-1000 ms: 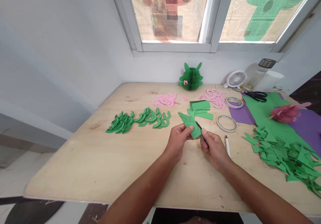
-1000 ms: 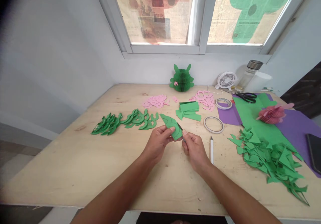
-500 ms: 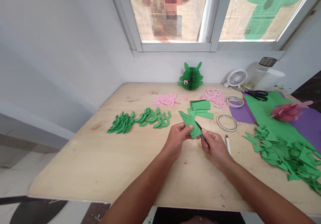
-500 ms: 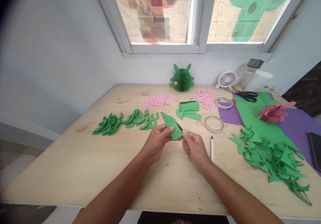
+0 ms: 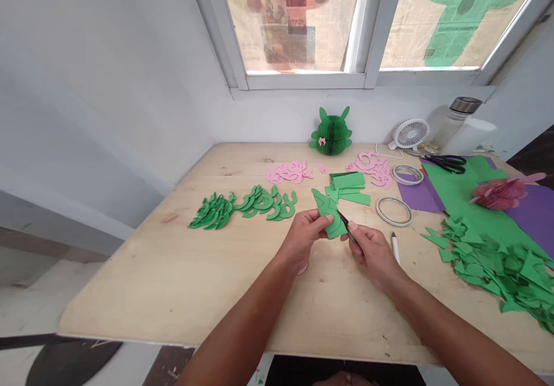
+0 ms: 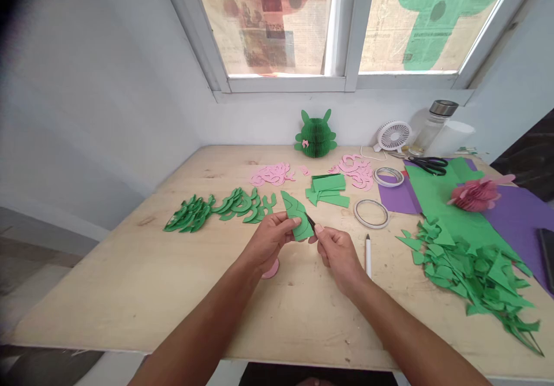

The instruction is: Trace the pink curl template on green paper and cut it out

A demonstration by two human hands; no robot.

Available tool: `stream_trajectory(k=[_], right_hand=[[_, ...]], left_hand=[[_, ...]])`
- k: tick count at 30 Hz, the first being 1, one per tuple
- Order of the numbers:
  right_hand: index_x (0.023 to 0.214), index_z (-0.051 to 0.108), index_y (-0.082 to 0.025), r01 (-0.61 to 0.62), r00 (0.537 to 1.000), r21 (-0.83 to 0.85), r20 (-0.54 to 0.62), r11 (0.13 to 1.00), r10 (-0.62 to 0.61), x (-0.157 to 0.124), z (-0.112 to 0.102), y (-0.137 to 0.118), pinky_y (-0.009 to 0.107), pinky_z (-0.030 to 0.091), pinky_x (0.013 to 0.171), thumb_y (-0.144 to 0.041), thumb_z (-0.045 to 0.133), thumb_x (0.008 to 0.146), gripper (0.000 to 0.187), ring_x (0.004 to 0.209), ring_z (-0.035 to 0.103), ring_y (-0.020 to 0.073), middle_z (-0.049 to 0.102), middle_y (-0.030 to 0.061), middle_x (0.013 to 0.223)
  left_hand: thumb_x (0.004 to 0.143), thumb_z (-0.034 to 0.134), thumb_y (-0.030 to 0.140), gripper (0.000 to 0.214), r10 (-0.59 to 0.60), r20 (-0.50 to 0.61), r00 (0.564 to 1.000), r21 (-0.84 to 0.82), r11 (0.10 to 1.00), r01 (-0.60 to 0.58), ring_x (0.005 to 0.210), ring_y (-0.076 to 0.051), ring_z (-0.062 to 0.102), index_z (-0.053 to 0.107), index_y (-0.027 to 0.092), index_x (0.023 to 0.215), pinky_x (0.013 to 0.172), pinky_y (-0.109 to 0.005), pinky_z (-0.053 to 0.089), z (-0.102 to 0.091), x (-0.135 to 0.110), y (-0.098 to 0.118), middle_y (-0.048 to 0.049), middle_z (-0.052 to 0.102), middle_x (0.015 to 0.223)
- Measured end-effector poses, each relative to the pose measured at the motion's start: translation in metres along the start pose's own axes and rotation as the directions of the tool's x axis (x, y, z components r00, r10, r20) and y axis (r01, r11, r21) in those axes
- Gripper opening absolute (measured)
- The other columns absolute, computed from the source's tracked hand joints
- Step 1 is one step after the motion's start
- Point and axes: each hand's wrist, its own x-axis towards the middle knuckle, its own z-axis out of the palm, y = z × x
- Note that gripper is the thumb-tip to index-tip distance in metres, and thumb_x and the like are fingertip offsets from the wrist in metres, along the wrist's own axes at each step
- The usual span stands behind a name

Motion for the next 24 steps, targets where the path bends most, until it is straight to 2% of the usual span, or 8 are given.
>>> stream_trajectory(k=[7, 12, 24], right_hand=[[0.068, 0.058, -0.014, 0.001, 1.000, -0.012, 0.006, 1.000, -0.001, 0.0010, 0.0005, 0.0005, 0.024, 0.007, 0.041, -0.060, 0.060, 0.074, 0.046, 0.038, 0.016, 0.0041, 0.030, -0.0096, 0.042], [0.068, 0.058, -0.014, -0.004, 1.000, -0.021, 0.006, 1.000, 0.004, 0.0010, 0.0004, 0.0010, 0.024, 0.007, 0.041, -0.059, 0.060, 0.075, 0.046, 0.038, 0.015, 0.0038, 0.030, -0.0096, 0.043], [0.068, 0.058, -0.015, -0.001, 1.000, -0.049, 0.019, 0.999, 0.002, 0.0026, -0.0016, 0.0041, 0.025, 0.007, 0.041, -0.058, 0.058, 0.077, 0.044, 0.039, 0.015, 0.0046, 0.028, -0.0095, 0.043]], left_hand=[[0.067, 0.069, 0.034, 0.023, -0.029, 0.008, 1.000, 0.042, 0.999, 0.029, 0.065, -0.014, 0.053, 0.068, 0.012, 0.073, 0.067, -0.028, 0.043, -0.0063, 0.0036, 0.0008, -0.0054, 0.063, 0.070], [0.070, 0.067, 0.031, 0.021, -0.028, 0.026, 0.999, 0.049, 0.998, 0.027, 0.067, -0.014, 0.053, 0.068, 0.011, 0.076, 0.069, -0.028, 0.043, -0.0095, 0.0047, -0.0010, -0.0056, 0.062, 0.072], [0.067, 0.068, 0.031, 0.021, -0.051, 0.018, 0.999, 0.057, 0.997, 0.050, 0.066, -0.014, 0.055, 0.068, 0.012, 0.075, 0.067, -0.028, 0.044, -0.0094, 0.0050, 0.0019, -0.0052, 0.063, 0.071]])
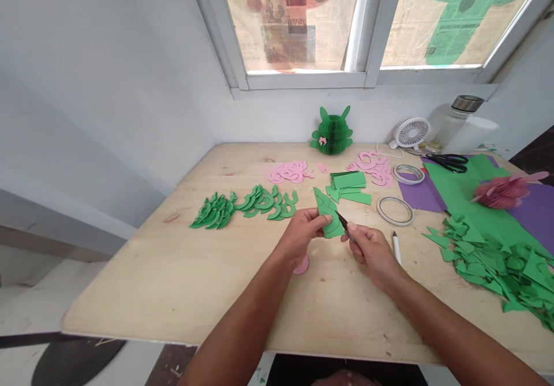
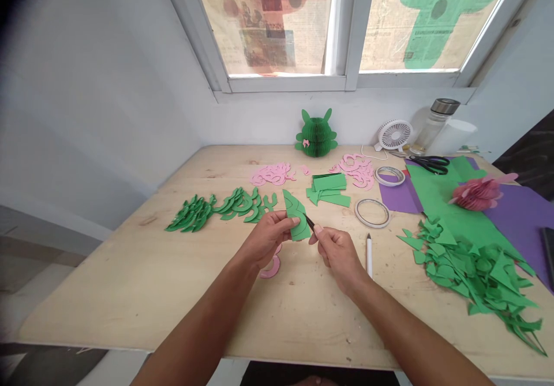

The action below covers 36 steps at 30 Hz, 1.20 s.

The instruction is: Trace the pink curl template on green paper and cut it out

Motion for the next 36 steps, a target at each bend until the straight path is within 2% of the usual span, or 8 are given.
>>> stream_trajectory(k=[11, 18, 36], right_hand=[[0.067, 0.058, -0.014, 0.007, 1.000, -0.044, -0.019, 0.999, -0.008, -0.0011, -0.0002, -0.0018, 0.024, 0.008, 0.042, -0.058, 0.058, 0.076, 0.045, 0.040, 0.015, 0.0047, 0.027, -0.0096, 0.043], [0.068, 0.058, -0.015, 0.006, 0.999, -0.054, -0.031, 0.999, -0.008, -0.0006, 0.0012, -0.0010, 0.025, 0.007, 0.042, -0.060, 0.058, 0.075, 0.046, 0.040, 0.014, 0.0050, 0.025, -0.0100, 0.043], [0.069, 0.060, -0.015, 0.022, 1.000, -0.076, 0.009, 0.997, -0.021, -0.0007, 0.0012, -0.0016, 0.025, 0.009, 0.042, -0.058, 0.056, 0.077, 0.044, 0.040, 0.016, 0.0061, 0.029, -0.0086, 0.043]], left_hand=[[0.063, 0.070, 0.032, 0.021, 0.008, -0.059, 0.998, -0.023, 1.000, -0.009, 0.062, -0.013, 0.056, 0.068, 0.013, 0.071, 0.066, -0.028, 0.047, 0.0018, 0.0008, 0.0005, -0.0045, 0.065, 0.069], [0.057, 0.072, 0.036, 0.024, 0.013, -0.128, 0.992, -0.026, 1.000, -0.016, 0.056, -0.011, 0.051, 0.063, 0.014, 0.060, 0.063, -0.026, 0.046, 0.0035, 0.0017, 0.0021, -0.0016, 0.059, 0.061], [0.061, 0.067, 0.030, 0.018, 0.008, -0.082, 0.997, 0.031, 0.999, -0.006, 0.058, -0.011, 0.051, 0.062, 0.014, 0.066, 0.063, -0.026, 0.045, 0.0007, 0.0019, 0.0022, -0.0008, 0.059, 0.063]])
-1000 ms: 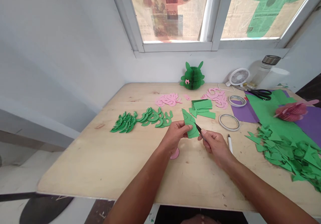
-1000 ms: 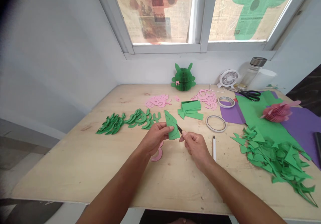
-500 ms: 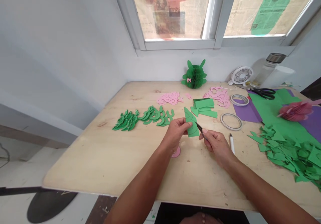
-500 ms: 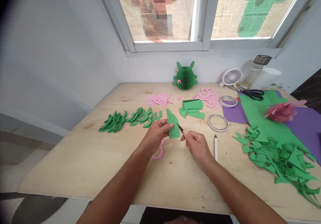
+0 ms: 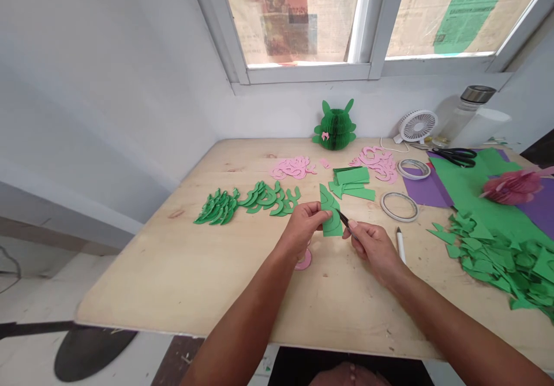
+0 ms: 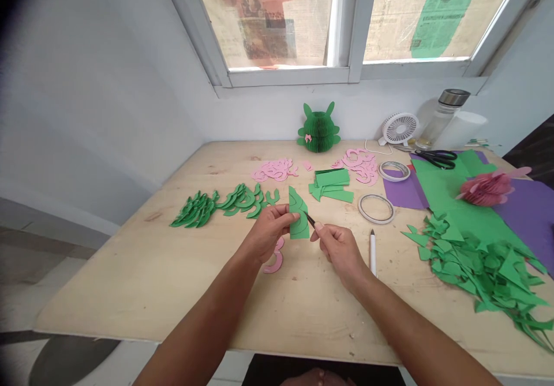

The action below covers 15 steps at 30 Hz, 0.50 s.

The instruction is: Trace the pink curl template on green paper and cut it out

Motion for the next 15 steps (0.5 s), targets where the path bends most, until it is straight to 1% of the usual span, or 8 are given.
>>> stream_trajectory(k=[15], right_hand=[[0.067, 0.060, -0.015, -0.003, 1.000, -0.024, -0.007, 1.000, 0.003, -0.0016, 0.0013, -0.0046, 0.025, 0.010, 0.041, -0.061, 0.055, 0.075, 0.046, 0.040, 0.016, 0.0063, 0.028, -0.0084, 0.043]], left_hand=[[0.061, 0.066, 0.031, 0.018, -0.004, 0.003, 1.000, 0.038, 0.999, 0.004, 0.058, -0.011, 0.050, 0.060, 0.014, 0.065, 0.061, -0.025, 0.044, -0.0003, -0.0008, 0.0005, -0.0005, 0.057, 0.062]])
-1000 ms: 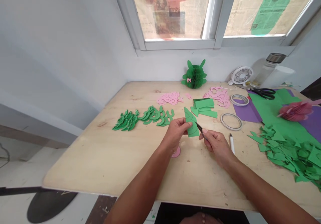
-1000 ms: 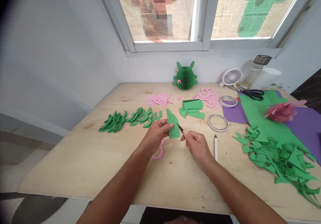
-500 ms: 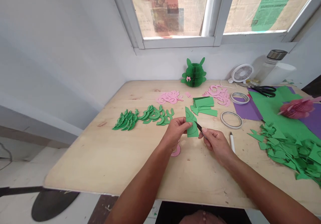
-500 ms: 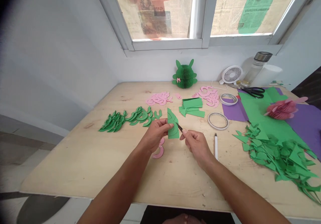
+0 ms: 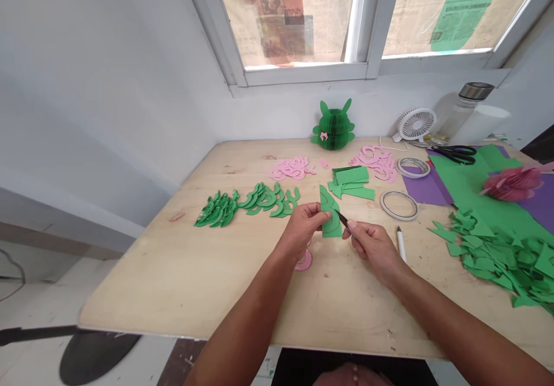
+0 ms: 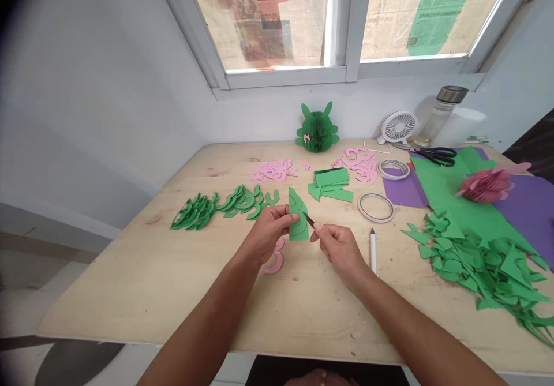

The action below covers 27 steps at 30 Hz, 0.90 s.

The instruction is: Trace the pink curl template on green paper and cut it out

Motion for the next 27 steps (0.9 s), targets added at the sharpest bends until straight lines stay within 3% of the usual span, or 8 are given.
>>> stream_trajectory(k=[27], right_hand=[[0.066, 0.060, -0.016, -0.005, 1.000, -0.034, 0.027, 0.999, 0.006, 0.0018, -0.0039, 0.0041, 0.026, 0.008, 0.043, -0.059, 0.056, 0.076, 0.045, 0.042, 0.015, 0.0069, 0.025, -0.0084, 0.045]], left_hand=[[0.062, 0.065, 0.027, 0.015, -0.012, 0.054, 0.998, 0.036, 0.999, 0.010, 0.058, -0.012, 0.052, 0.059, 0.014, 0.060, 0.059, -0.025, 0.041, -0.0024, -0.0011, 0.0025, -0.0002, 0.056, 0.059]])
